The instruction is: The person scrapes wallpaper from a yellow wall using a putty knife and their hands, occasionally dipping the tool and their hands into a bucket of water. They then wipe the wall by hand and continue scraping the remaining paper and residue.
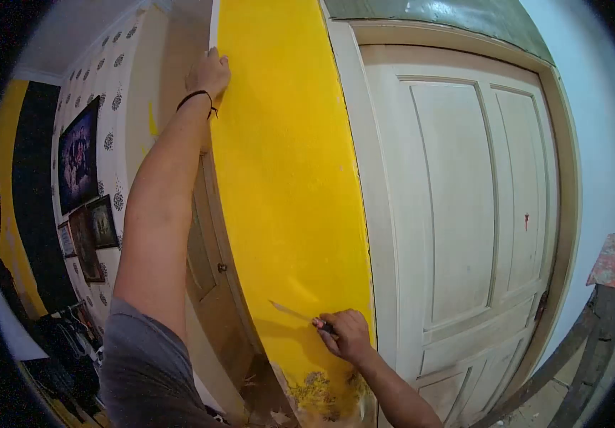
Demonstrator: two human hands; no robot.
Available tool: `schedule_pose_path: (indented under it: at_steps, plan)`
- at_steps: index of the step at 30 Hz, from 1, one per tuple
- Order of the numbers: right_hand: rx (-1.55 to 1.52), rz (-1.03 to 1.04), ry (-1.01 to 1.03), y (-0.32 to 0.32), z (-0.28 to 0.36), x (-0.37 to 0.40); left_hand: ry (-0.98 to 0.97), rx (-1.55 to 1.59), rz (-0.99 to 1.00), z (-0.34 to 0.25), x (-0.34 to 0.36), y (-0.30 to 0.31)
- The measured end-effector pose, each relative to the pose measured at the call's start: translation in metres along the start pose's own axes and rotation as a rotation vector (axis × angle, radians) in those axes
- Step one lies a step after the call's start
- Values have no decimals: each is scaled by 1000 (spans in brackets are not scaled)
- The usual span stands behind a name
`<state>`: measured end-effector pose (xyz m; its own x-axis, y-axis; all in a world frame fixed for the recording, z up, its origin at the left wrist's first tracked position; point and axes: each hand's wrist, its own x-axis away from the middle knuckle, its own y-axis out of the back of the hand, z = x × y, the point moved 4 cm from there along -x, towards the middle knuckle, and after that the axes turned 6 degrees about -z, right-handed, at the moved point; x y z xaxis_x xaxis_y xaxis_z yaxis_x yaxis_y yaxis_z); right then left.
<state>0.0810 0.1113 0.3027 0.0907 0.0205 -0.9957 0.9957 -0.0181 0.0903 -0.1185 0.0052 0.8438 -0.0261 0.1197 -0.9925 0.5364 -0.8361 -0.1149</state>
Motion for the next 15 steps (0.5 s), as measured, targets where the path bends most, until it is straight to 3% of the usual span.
schedule_pose_path:
  at_steps: [2,3,4,6,7,10,15]
  plan:
    - [80,-91,127,-3,1,5,134,150,35,0,-9,9]
    - [118,-72,122,-6,-2,9,152,259,-138,4,-11,8]
    - [120,-77,123,-5,-4,8,148,260,-142,7,-18,2]
    - [90,-78,143,-3,-1,8,341,459,-164,18,-23,-1]
    - [83,-100,158,-4,-3,9,415,501,-292,23,-27,-11]
    - [112,-92,153,-3,-2,10,561,612,-166,18,-25,-9]
    - [100,-90,160,-5,-2,11,503,449,-236,20,-36,-14]
